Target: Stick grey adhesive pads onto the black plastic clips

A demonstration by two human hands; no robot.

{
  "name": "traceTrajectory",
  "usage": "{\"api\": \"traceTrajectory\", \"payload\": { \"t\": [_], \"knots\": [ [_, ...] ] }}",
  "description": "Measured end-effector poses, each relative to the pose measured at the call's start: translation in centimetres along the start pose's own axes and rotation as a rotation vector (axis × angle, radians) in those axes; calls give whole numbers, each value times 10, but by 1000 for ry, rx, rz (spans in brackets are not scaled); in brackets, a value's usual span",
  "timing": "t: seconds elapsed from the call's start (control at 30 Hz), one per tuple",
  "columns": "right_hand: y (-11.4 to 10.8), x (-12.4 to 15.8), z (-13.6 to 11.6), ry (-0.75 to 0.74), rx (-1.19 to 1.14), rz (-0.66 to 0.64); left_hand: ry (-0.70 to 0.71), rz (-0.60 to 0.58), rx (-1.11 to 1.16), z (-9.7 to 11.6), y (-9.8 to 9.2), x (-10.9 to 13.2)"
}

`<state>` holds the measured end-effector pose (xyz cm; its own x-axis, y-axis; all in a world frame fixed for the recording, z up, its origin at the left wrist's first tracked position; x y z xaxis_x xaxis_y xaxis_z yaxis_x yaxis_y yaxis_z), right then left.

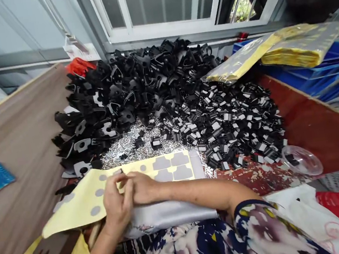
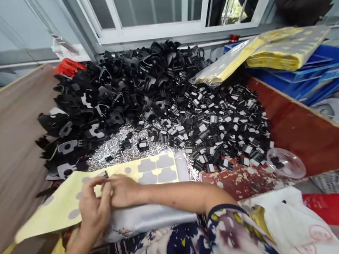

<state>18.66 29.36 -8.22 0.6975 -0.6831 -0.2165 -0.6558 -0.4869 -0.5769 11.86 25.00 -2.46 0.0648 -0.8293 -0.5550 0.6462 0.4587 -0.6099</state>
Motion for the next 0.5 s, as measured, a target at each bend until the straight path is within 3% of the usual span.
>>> {"api": "traceTrajectory", "payload": {
  "t": [0.07, 0.13, 0.2, 0.33, 0.4, 0.5],
  "knots": [
    [-13, 9, 6, -36, 18, -114, 117, -74, -56, -2, 11, 12],
    [-27, 19, 13, -39, 22, -213, 156, -267, -80, -9, 26, 19],
    [-57, 22, 23, 2, 69, -176, 137, -480, -151, -17, 39, 24],
    [-167, 12, 44, 177, 638, 219, 118, -728, -334, -19, 51, 30],
    [-217, 6, 56, 214, 752, 285, 94, -791, -401, -15, 55, 28],
    [-271, 1, 84, 226, 802, 252, 9, -860, -511, -13, 61, 18]
  ]
}}
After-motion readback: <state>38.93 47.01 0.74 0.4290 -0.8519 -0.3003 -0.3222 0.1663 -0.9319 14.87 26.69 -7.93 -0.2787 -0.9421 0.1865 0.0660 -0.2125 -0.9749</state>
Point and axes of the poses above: each hand's wrist, its own x-axis away from the middle knuckle, its own y-axis out of the palm, z = x × y, the point moved 8 cm from there along -x, towards the middle knuckle, and after that the axes turned 3 degrees about -x, right-handed, at the moved point
